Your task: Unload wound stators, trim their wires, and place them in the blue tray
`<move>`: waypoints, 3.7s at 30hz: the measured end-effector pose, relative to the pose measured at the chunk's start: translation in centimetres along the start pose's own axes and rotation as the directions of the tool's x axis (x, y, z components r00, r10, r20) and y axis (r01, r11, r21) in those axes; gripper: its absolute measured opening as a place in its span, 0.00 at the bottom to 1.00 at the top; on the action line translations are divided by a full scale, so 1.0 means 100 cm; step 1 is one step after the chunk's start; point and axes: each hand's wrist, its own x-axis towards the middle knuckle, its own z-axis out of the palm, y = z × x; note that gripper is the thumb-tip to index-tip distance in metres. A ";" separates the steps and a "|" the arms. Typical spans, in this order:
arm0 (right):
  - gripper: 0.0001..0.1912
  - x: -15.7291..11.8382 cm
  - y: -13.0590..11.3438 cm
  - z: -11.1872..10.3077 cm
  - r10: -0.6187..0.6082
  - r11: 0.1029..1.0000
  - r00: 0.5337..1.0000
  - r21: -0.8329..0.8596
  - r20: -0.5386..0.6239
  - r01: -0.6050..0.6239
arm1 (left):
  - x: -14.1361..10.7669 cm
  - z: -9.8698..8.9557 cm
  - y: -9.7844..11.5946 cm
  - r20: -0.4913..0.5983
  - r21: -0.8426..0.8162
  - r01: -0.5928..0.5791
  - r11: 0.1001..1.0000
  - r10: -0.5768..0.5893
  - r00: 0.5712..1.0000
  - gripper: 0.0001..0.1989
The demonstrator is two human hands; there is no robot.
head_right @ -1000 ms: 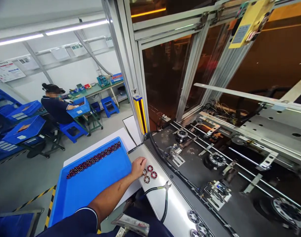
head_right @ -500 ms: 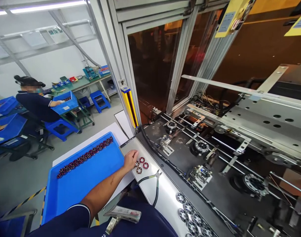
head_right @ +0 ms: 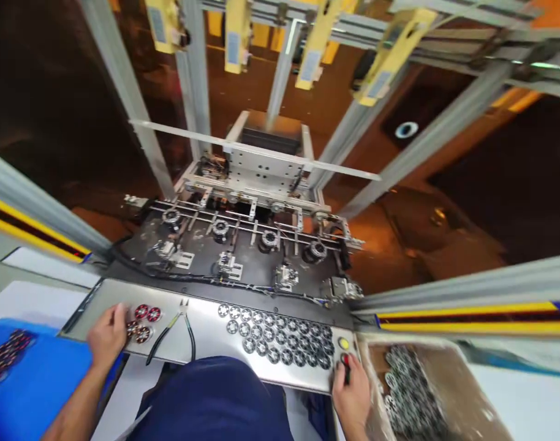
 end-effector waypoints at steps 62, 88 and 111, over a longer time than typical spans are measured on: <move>0.24 -0.023 0.034 0.028 -0.071 0.993 0.997 -0.101 -0.038 0.067 | -0.001 0.001 -0.001 0.022 0.056 -0.020 0.998 0.019 1.000 0.15; 0.17 -0.015 0.019 0.021 -0.005 1.000 0.998 -0.030 -0.069 0.003 | 0.000 0.002 -0.002 0.000 0.083 -0.025 0.996 0.026 1.000 0.16; 0.17 -0.028 0.032 0.029 0.022 0.995 0.997 -0.091 -0.069 -0.029 | 0.003 -0.002 0.001 -0.030 0.135 -0.082 0.987 0.087 0.996 0.22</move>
